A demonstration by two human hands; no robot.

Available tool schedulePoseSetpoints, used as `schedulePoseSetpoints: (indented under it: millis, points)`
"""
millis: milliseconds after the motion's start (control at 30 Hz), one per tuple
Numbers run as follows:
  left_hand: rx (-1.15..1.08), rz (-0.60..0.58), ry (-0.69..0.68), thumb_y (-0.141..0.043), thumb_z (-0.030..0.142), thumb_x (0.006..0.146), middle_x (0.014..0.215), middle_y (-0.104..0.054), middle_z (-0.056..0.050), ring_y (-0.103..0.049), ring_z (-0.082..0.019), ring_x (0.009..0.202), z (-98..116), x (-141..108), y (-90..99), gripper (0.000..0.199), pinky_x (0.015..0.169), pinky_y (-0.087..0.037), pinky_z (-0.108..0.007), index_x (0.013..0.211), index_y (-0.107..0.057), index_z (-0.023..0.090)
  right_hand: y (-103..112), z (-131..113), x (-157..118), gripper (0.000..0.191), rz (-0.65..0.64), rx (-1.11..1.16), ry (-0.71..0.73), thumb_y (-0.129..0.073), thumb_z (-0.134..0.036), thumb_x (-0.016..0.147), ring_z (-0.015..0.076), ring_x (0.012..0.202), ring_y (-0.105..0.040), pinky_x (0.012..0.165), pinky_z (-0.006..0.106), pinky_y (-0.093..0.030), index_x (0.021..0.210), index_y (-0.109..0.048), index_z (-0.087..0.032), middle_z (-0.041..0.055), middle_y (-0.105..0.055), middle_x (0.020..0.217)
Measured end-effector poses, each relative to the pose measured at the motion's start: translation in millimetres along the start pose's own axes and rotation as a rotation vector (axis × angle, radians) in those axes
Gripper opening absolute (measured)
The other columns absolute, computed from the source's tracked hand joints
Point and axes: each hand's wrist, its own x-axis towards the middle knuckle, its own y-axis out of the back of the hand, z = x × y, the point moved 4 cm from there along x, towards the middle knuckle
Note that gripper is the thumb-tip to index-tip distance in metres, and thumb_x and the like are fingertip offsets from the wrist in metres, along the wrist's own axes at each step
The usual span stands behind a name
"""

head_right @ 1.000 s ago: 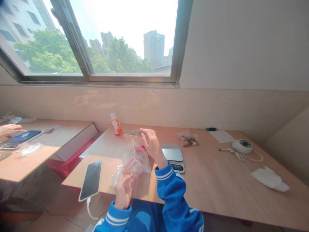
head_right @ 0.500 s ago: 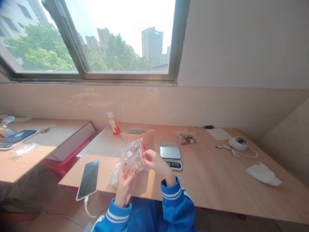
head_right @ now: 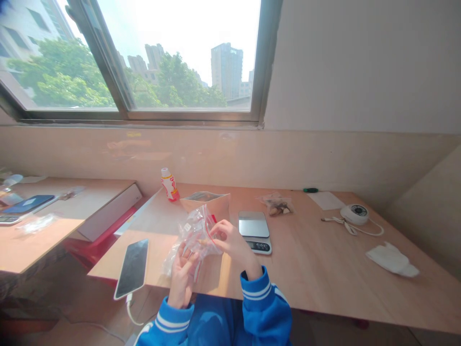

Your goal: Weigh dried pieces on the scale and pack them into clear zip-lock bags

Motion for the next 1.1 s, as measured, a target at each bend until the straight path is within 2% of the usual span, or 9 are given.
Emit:
schedulePoseSetpoints:
  millis: [233, 433, 567, 633, 733, 833, 900, 1000, 1100]
  points:
    - [-0.02, 0.002, -0.016, -0.07, 0.023, 0.072, 0.138, -0.05, -0.01, -0.049, -0.026, 0.125, 5.0, -0.6, -1.0, 0.063, 0.1, -0.045, -0.036, 0.129, -0.045, 0.025, 9.8, -10.6, 6.9, 0.012, 0.191, 0.068, -0.013, -0.066, -0.03, 0.078, 0.0169, 0.082, -0.061, 0.079, 0.031, -0.048, 0.075, -0.065, -0.019, 0.0022, -0.065, 0.082]
    - [-0.028, -0.017, -0.048, -0.072, 0.025, 0.07, 0.136, -0.053, -0.009, -0.05, -0.026, 0.124, 8.3, -2.5, -5.1, 0.065, 0.099, -0.045, -0.036, 0.13, -0.046, 0.026, -7.9, -5.7, 4.7, 0.025, -0.028, 0.152, -0.008, -0.067, -0.035, 0.078, 0.0175, 0.088, -0.062, 0.079, 0.031, -0.049, 0.099, -0.065, -0.021, 0.0028, -0.067, 0.097]
    - [-0.018, -0.011, -0.046, -0.073, 0.027, 0.07, 0.134, -0.055, -0.01, -0.048, -0.027, 0.126, 6.5, -3.2, -5.7, 0.064, 0.1, -0.045, -0.036, 0.129, -0.048, 0.025, -21.0, 2.1, 1.4, 0.029, -0.039, 0.219, -0.006, -0.063, -0.037, 0.081, 0.0189, 0.09, -0.062, 0.079, 0.032, -0.05, 0.104, -0.063, -0.021, 0.004, -0.067, 0.1]
    - [-0.006, 0.009, -0.035, -0.074, 0.028, 0.069, 0.129, -0.058, -0.011, -0.05, -0.027, 0.123, 6.0, -2.5, -3.4, 0.063, 0.099, -0.046, -0.036, 0.127, -0.049, 0.023, -19.0, 6.1, 1.7, 0.028, 0.022, 0.225, -0.039, -0.06, -0.038, 0.083, 0.019, 0.086, -0.064, 0.077, 0.033, -0.052, 0.104, -0.064, -0.021, 0.0047, -0.069, 0.098]
    - [0.007, 0.004, -0.017, -0.075, 0.027, 0.069, 0.12, -0.064, -0.012, -0.057, -0.026, 0.116, 7.9, -0.4, 0.9, 0.058, 0.098, -0.047, -0.037, 0.121, -0.052, 0.021, -1.3, 7.8, 7.6, 0.03, 0.206, 0.212, -0.064, -0.06, -0.039, 0.082, 0.0197, 0.084, -0.066, 0.079, 0.036, -0.052, 0.106, -0.063, -0.021, 0.0053, -0.07, 0.095]
    - [0.015, 0.02, -0.012, -0.076, 0.028, 0.067, 0.112, -0.068, -0.011, -0.061, -0.026, 0.11, 10.7, 1.6, 6.8, 0.053, 0.096, -0.049, -0.039, 0.115, -0.055, 0.019, 22.7, -2.0, 24.3, 0.03, 0.422, 0.181, 0.024, -0.06, -0.039, 0.082, 0.0208, 0.095, -0.065, 0.086, 0.038, -0.051, 0.108, -0.061, -0.023, 0.0065, -0.07, 0.102]
    - [0.015, 0.018, -0.014, -0.077, 0.028, 0.066, 0.11, -0.069, -0.012, -0.063, -0.027, 0.108, 11.5, 2.3, 9.1, 0.052, 0.094, -0.049, -0.04, 0.113, -0.056, 0.018, 32.4, -13.7, 41.7, 0.03, 0.497, 0.13, 0.115, -0.058, -0.038, 0.084, 0.0209, 0.101, -0.063, 0.089, 0.038, -0.049, 0.11, -0.06, -0.023, 0.0072, -0.067, 0.11]
    - [0.023, 0.012, -0.021, -0.077, 0.028, 0.065, 0.109, -0.07, -0.012, -0.063, -0.027, 0.106, 12.0, 1.8, 9.8, 0.051, 0.094, -0.049, -0.04, 0.111, -0.058, 0.018, 30.2, -30.3, 68.2, 0.03, 0.443, -0.021, 0.202, -0.055, -0.037, 0.086, 0.0206, 0.107, -0.059, 0.096, 0.038, -0.045, 0.113, -0.061, -0.023, 0.0074, -0.065, 0.115]
    - [0.043, 0.026, -0.016, -0.078, 0.028, 0.064, 0.108, -0.071, -0.011, -0.064, -0.027, 0.106, 13.4, 0.2, 10.7, 0.049, 0.093, -0.049, -0.04, 0.109, -0.061, 0.018, 18.0, -38.6, 73.5, 0.034, 0.386, -0.176, 0.243, -0.056, -0.035, 0.086, 0.0214, 0.119, -0.05, 0.105, 0.04, -0.036, 0.117, -0.06, -0.024, 0.0071, -0.059, 0.124]
